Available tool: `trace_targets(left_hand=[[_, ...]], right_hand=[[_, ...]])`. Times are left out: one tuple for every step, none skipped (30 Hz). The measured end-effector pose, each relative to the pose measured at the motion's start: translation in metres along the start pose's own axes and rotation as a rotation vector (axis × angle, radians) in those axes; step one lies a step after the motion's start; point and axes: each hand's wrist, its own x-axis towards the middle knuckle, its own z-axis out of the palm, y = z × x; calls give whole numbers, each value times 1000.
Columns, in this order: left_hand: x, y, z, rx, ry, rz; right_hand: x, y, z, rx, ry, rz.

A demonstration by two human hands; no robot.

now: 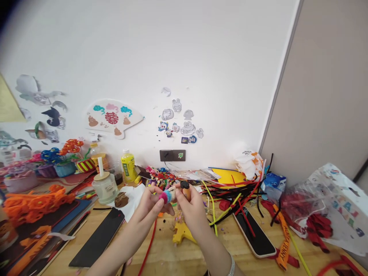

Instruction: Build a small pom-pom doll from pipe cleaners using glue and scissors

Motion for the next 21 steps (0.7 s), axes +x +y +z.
trace_targets(left_hand=[[1, -2, 1, -36, -19, -8], [3, -4, 1, -64, -34, -15], [4, -6, 1, -82, -48, -21], [5, -6, 0, -88, -61, -29], [6, -6, -1, -83, -75, -36], [6, -6, -2, -67, -93, -40], [7, -5, -4, -47, -114, -42], [7, -5, -6, -31, -135, -39], [7, -4, -7, -27, -157, -35], [7, -4, -8, -35, -174, -36], [8, -3, -9, -55, -186, -43], [8, -3, -9, -84, -194, -55], [8, -3, -8, -115, -197, -67], [8, -3, -8, -145, -194, -79], [8, -3, -6, -174, -183, -88], [8, -2, -5, -201, -170, -95], [7, -2, -4, -222, -155, -103], [7, -1, -3, -237, -141, -115], [6, 0, -2, -246, -131, -127], [6, 1, -1, -250, -126, -136], [5, 2, -1, -250, -121, -142]], right_hand=[[0, 0, 0, 7, 0, 0], [0, -1, 0, 9, -3, -3], [0, -1, -1, 8, -8, -7], [0, -2, -1, 8, -16, -12], [0, -2, -2, 9, -23, -18], [-1, -2, -2, 10, -32, -25], [-1, -3, -2, 11, -39, -32], [-1, -3, -3, 15, -50, -39], [-2, -3, -3, 18, -60, -45], [-3, -3, -3, 16, -67, -50], [-3, -4, -4, 12, -71, -53], [-4, -4, -4, 6, -71, -55], [-4, -4, -4, 0, -70, -58], [-4, -4, -3, -8, -71, -59], [-5, -4, -3, -15, -68, -57], [-5, -4, -3, -19, -64, -56], [-5, -4, -3, -19, -56, -53], [-5, -4, -2, -19, -49, -53], [-5, -4, -2, -21, -44, -55], [-5, -4, -2, -22, -44, -60], [-5, -4, -3, -23, -48, -65]])
